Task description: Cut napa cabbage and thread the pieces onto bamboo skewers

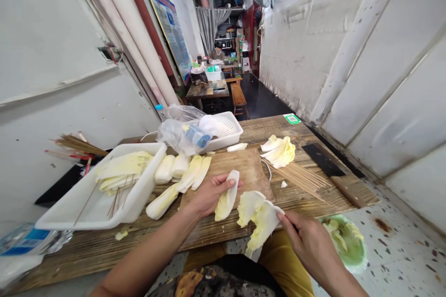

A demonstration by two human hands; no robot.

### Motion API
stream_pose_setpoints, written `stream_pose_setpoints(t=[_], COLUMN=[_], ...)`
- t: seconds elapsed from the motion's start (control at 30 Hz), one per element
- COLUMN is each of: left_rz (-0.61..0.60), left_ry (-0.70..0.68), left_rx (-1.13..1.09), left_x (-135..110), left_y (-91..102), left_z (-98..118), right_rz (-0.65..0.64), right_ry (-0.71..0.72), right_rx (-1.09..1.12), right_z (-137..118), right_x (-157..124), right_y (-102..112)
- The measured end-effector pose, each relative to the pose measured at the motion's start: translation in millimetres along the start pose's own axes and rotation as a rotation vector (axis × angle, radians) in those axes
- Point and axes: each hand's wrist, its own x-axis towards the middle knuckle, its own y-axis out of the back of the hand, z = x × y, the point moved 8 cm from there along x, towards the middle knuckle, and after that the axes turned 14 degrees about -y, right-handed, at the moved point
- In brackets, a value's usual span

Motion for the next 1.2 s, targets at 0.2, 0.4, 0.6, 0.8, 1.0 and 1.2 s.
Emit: stream_pose_setpoints(t=[0.2,0.4,0.6,0.8,1.0,1.2], left_rz=[0.005,0.004,-0.02,-0.026,-0.051,-0.059], left_ry=[0.013,0.019,0.012,-0.031,-0.047,-0.042], left_rx=[0.004,0.008,0.0,0.075,0.147,0.216], left_x=[-1.4,-0.8,-1.7,-0.9,-0.2,-3.1], left_y=[-2.6,-3.3,-10.3,-10.5,-8.7,-12.6], left_z=[-0.5,-2.2,0.0,3.7,4.8,10.6], right_rz=[0.014,0.033,0.011,-0.005,-0.03,-0.012], right_ry=[-0.001,0.019,-0.012,-0.017,0.004,0.016], right_rx=[-0.023,-0.02,-0.017,-0.027,-0.032,-0.013], right_z=[-2.7,-3.2,4.2,5.7,5.7,4.4], right_x=[-1.5,-2.8,-3.0,-3.3,-3.5,-4.7], right_y=[0.7,1.8,1.0,1.5,4.0,8.3])
